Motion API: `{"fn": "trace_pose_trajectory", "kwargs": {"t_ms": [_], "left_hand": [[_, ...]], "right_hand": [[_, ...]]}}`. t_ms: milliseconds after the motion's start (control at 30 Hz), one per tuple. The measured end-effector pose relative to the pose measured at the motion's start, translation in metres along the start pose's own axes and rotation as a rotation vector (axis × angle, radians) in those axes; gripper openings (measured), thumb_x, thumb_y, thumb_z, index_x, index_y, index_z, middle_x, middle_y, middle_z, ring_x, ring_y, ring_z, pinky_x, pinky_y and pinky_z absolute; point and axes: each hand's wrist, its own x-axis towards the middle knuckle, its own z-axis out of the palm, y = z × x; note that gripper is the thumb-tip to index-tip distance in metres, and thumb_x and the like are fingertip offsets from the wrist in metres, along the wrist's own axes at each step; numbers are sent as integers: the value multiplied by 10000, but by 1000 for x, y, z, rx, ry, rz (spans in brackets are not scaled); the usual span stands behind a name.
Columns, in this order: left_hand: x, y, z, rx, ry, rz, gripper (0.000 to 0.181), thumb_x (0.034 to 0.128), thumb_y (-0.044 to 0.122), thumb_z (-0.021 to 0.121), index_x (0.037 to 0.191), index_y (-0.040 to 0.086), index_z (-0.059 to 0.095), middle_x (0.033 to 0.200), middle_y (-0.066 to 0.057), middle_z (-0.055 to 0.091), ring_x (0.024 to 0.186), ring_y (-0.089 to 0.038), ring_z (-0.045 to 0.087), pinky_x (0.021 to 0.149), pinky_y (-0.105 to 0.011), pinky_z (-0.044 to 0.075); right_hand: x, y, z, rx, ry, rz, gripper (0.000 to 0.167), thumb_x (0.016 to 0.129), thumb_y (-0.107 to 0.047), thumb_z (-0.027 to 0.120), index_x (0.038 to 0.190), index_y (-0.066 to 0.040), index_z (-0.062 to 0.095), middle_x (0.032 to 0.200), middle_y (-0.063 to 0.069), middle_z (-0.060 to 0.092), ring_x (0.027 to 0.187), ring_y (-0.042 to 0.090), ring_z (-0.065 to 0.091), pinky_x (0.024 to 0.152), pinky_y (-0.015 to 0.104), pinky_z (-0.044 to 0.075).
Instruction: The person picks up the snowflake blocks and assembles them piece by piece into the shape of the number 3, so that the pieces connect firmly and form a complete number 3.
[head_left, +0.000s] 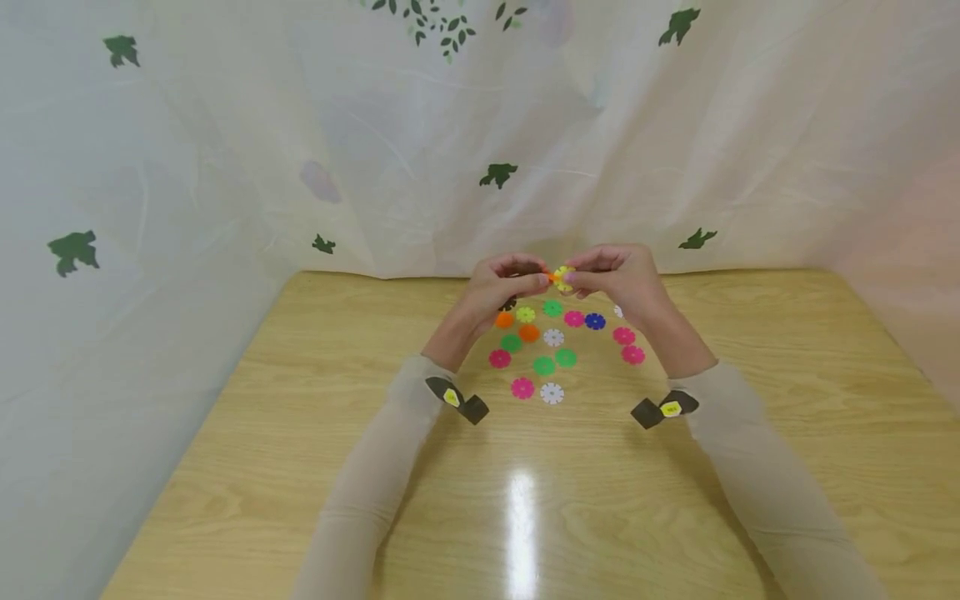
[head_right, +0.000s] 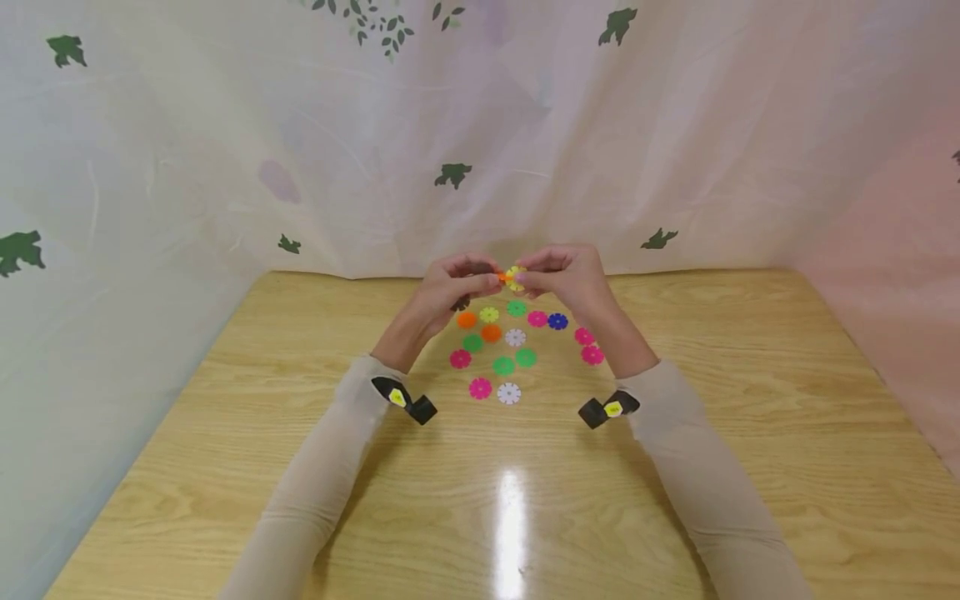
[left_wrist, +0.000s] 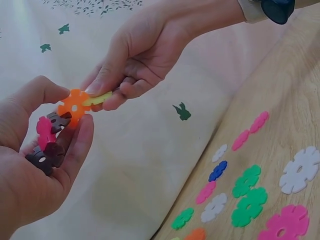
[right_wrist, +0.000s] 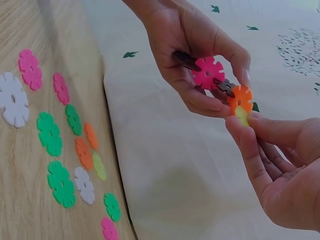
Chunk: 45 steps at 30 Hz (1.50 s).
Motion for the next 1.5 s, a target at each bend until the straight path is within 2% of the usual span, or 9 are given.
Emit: {"fn": "trace_pose_trajectory", "kwargs": {"t_ms": [233, 400, 533, 667, 733, 867, 967, 1233, 1500], "left_hand": [[1, -2, 1, -69, 38, 15, 103, 972, -9, 634, 1054, 45, 667, 968, -18, 687, 868, -129, 724, 1054, -470, 528], [2, -2, -1, -91, 70, 20, 103, 973, 2, 638, 999, 96, 671, 952, -11, 677, 853, -119, 722, 1004, -393, 572], [3, -2, 0, -82, 51, 15, 88, 975, 24, 643, 1025, 94, 660, 971, -5, 670, 898, -147, 705, 982, -350, 582], [2, -3, 0, -60, -8, 12, 171, 984, 24, 620, 1148, -26, 609, 1001, -8, 653, 944, -180, 675, 977, -382, 584], [2, -3, 1, -47, -38, 6, 211, 987, 18, 608, 1188, -42, 587, 1016, -12, 641, 953, -182, 661, 961, -382, 594], [2, -3, 2, -25, -63, -31, 161, 992, 34, 603, 1153, 35, 613, 1031, -14, 626, 946, -178, 639, 898, -316, 609], [3, -4, 2, -19, -61, -46, 136, 991, 38, 603, 1122, 66, 626, 1029, -14, 626, 906, -152, 640, 844, -260, 604], [4, -9, 2, -34, -58, -45, 170, 982, -9, 587, 1148, -8, 622, 1002, -22, 648, 866, -149, 649, 779, -218, 597], [7, -10, -1, -42, 32, -52, 111, 965, -8, 599, 1056, 41, 641, 988, -25, 633, 853, -148, 635, 761, -251, 617]], "right_hand": [[1, 5, 7, 9, 74, 21, 121, 893, -39, 767, 1009, -5, 773, 883, -8, 785, 723, 142, 747, 709, 261, 630], [1, 8, 10, -22, 61, 9, 248, 944, -103, 723, 1165, 11, 727, 939, -15, 773, 808, 136, 749, 774, 267, 629], [2, 7, 9, -20, 49, 17, 305, 957, -55, 695, 1244, 43, 667, 950, -16, 767, 831, 146, 748, 787, 258, 625], [1, 6, 7, -13, 63, 42, 268, 938, -59, 723, 1183, 36, 671, 935, -24, 769, 817, 133, 747, 793, 248, 622], [1, 6, 6, -6, 62, 50, 216, 936, -51, 723, 1136, 22, 684, 922, -17, 768, 809, 121, 744, 792, 246, 622], [2, 7, 6, -34, 59, 67, 144, 935, -55, 726, 1069, -7, 711, 907, -12, 772, 803, 129, 736, 787, 262, 626], [1, 8, 8, -75, 54, 85, 149, 934, -82, 735, 1059, -2, 716, 893, -16, 771, 804, 135, 732, 792, 276, 629], [0, 10, 10, -96, -7, 102, 215, 951, -106, 719, 1102, 38, 673, 903, -39, 773, 822, 123, 736, 805, 259, 624], [0, 8, 9, -113, -24, 130, 261, 961, -119, 709, 1143, 63, 659, 913, -24, 766, 846, 120, 738, 862, 316, 621]]}}
